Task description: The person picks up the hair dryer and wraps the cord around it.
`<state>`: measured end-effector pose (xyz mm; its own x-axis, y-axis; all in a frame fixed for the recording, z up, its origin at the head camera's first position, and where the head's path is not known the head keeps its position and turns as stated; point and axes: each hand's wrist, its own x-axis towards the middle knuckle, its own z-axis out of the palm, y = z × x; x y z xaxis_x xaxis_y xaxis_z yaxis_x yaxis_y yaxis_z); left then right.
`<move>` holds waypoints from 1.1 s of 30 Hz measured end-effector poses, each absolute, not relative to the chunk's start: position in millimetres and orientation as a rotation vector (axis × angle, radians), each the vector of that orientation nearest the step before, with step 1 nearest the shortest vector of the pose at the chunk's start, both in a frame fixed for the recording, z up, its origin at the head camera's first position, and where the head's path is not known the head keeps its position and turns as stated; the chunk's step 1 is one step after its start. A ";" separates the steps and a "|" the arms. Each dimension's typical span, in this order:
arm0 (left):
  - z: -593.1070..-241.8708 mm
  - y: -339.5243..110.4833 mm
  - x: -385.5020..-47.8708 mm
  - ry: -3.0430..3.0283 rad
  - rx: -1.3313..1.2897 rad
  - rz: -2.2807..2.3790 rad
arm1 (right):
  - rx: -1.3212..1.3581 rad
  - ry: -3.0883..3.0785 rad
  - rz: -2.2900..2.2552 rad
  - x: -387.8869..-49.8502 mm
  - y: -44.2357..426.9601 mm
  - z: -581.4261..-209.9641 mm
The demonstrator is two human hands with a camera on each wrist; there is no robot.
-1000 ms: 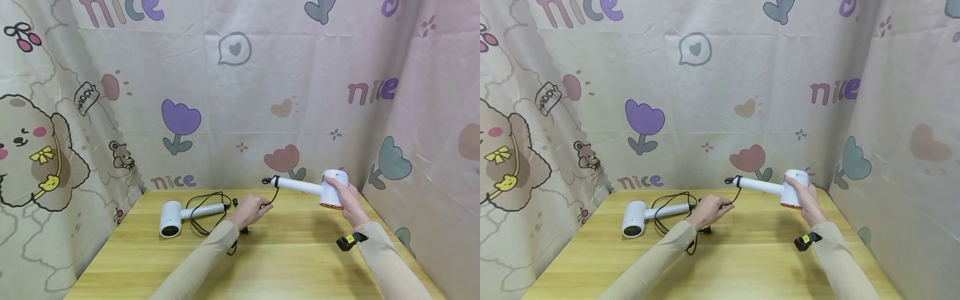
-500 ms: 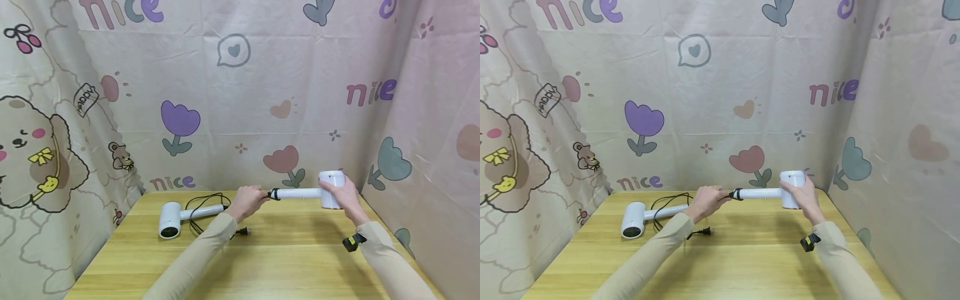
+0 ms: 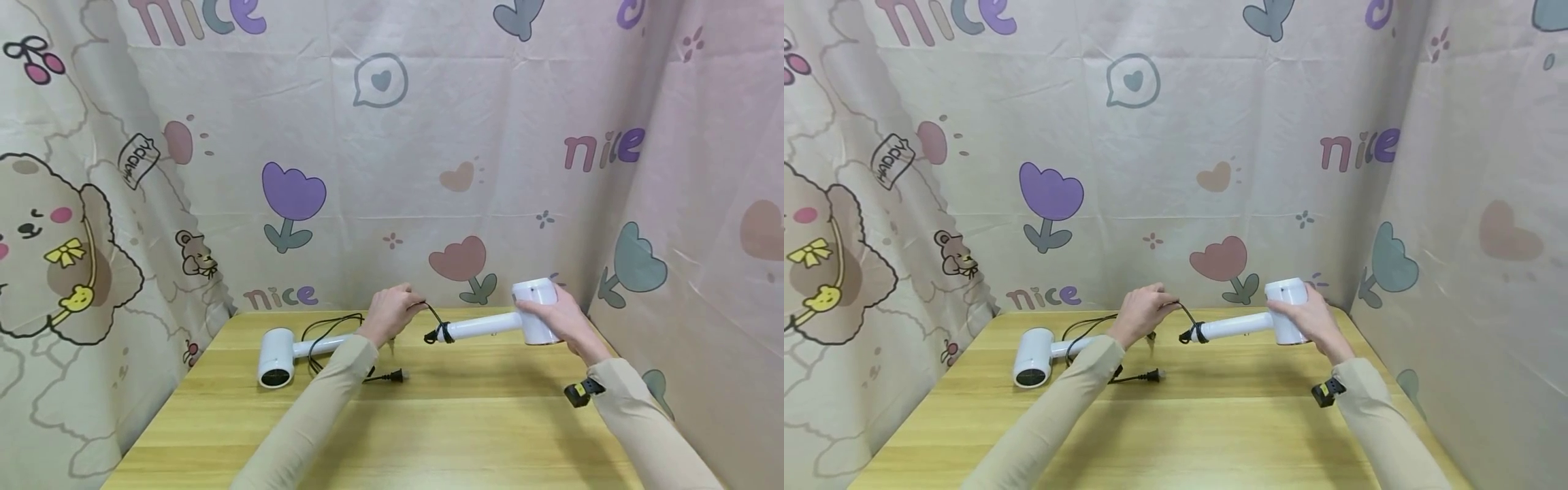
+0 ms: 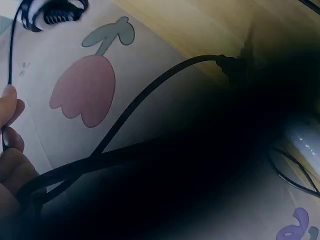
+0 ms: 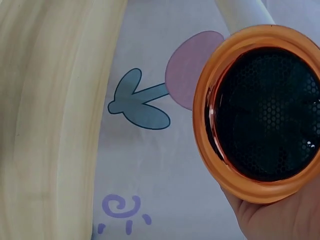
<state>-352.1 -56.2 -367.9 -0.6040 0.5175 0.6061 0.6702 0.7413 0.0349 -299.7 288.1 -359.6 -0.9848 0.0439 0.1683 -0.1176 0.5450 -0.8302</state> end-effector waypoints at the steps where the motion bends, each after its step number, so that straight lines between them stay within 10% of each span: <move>1: -367.5 -57.9 -353.0 -2.357 -0.879 -0.354 | 0.067 -2.615 1.428 -299.9 288.1 -359.9; 33: -379.0 -52.0 -360.2 -2.479 -0.697 -0.861 | 0.133 -2.523 1.934 -300.3 298.8 -372.4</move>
<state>-360.2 -52.0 -379.0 -0.7846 0.3169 0.5329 0.5789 0.6821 0.4467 -300.3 298.8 -372.4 -0.9957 -0.0904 0.0188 -0.0416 0.2581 -0.9652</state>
